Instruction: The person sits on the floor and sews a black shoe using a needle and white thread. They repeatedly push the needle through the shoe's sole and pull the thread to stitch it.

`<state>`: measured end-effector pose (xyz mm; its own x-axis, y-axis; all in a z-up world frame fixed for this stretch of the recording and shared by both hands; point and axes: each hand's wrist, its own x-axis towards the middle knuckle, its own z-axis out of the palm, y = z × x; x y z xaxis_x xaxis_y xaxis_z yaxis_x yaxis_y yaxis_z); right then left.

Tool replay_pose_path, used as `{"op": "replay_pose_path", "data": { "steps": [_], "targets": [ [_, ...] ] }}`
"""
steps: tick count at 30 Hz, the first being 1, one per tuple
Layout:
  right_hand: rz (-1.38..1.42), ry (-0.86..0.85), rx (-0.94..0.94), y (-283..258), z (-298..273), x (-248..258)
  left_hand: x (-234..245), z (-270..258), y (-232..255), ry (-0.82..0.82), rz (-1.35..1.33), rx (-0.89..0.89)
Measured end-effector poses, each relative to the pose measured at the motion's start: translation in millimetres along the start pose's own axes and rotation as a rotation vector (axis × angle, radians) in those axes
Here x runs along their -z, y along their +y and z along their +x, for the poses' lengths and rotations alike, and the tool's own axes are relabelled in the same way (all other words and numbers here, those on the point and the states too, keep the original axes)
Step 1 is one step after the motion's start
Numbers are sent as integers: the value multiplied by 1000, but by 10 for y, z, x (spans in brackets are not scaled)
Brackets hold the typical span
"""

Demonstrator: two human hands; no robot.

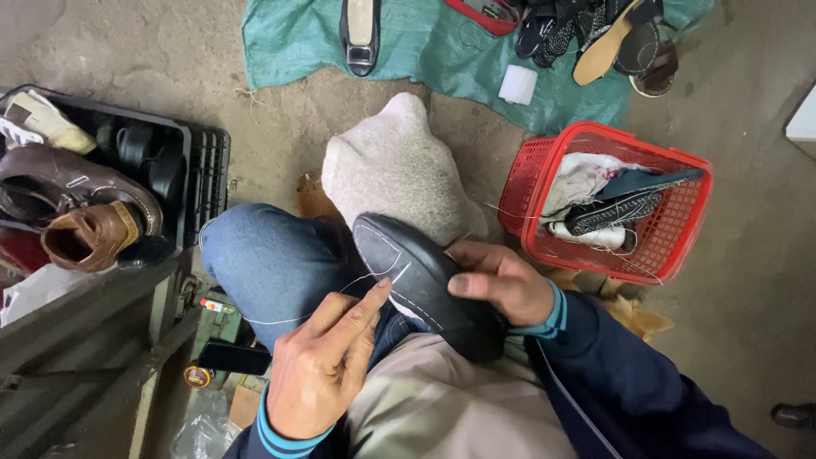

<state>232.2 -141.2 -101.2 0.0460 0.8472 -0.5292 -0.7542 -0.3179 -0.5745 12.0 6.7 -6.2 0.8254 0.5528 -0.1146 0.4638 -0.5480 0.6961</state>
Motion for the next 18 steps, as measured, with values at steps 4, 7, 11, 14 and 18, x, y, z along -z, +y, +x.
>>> {"op": "replay_pose_path", "data": {
  "steps": [4, 7, 11, 14, 18],
  "targets": [
    [-370, -30, 43, -115, -41, -295, 98, -108, -131, -101, 2, 39],
    [-520, -19, 48, -134, -11, -573, 156, -267, -302, -137, -24, 68],
    [-832, -25, 36, -71, 53, -812, 166, -449, -514, -124, -76, 140],
    [-856, -133, 163, -71, 67, -927, 183, -512, -617, -139, -130, 175],
    [-790, -93, 117, 86, 83, -906, 235, -498, -689, -162, -117, 149]
  ]
}}
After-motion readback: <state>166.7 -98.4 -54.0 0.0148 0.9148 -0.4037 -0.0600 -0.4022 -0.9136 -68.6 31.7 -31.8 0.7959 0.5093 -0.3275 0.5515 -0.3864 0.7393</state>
